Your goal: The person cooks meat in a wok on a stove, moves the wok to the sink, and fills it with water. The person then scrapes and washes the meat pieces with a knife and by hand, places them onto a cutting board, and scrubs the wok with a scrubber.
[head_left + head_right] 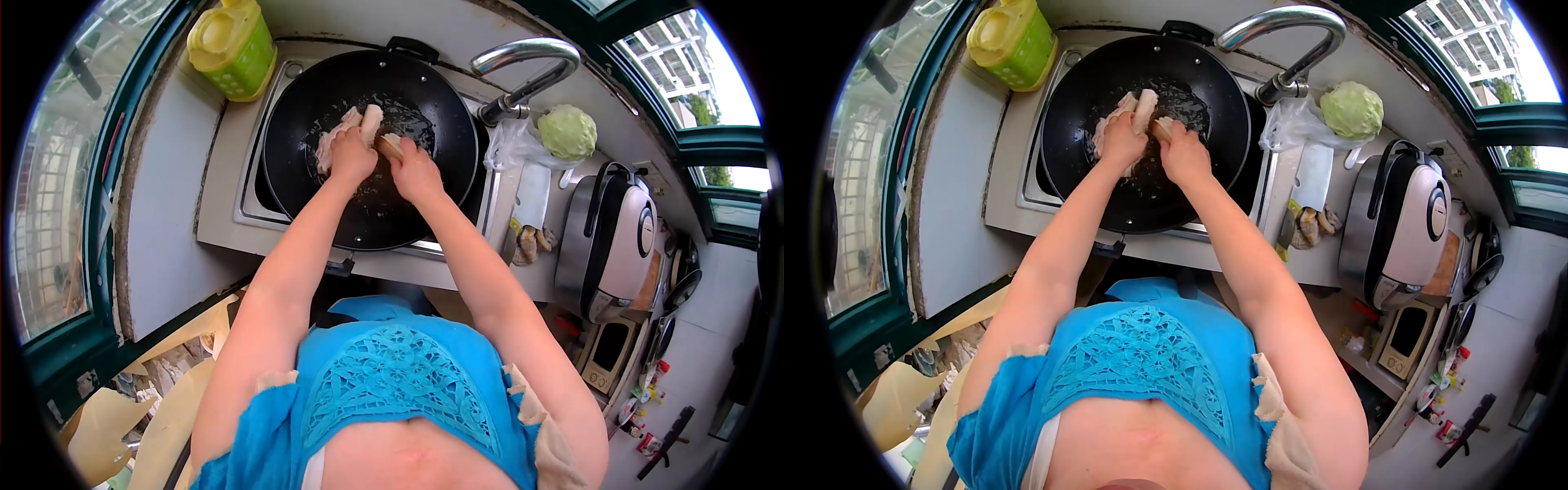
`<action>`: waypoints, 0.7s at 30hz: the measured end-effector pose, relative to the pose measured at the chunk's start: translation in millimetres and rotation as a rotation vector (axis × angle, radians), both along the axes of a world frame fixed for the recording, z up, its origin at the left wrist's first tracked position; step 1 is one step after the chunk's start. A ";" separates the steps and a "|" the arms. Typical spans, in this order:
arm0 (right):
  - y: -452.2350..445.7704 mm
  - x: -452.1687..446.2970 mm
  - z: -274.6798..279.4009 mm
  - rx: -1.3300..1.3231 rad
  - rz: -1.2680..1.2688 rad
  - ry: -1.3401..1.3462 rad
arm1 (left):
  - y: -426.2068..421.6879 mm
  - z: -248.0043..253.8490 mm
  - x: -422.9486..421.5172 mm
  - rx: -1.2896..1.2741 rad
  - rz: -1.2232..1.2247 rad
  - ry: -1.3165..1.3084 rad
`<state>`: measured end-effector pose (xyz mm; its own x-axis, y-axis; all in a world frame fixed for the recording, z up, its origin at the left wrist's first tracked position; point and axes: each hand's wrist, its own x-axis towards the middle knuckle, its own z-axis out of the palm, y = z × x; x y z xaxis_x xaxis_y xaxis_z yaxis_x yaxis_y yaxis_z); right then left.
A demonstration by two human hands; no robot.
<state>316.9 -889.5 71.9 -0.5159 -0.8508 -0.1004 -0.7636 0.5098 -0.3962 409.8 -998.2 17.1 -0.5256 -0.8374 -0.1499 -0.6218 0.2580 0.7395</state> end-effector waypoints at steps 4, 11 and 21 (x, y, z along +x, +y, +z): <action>7.4 -1.8 6.4 0.222 0.000 0.051 | 4.2 -12.9 -9.5 -0.510 -0.054 -0.271; -5.1 -21.3 -4.4 -0.013 0.090 0.061 | -21.0 -20.6 -15.3 -0.226 -0.090 -0.174; -80.1 -45.6 -60.3 -0.223 -0.335 -0.097 | -44.4 28.9 45.8 0.985 0.356 0.868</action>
<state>271.3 -969.7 11.6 -0.7649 -0.6441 0.0059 -0.5239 0.6169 -0.5873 455.6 -1042.5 46.0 -0.5357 -0.6851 -0.4936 0.2130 -0.6752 0.7062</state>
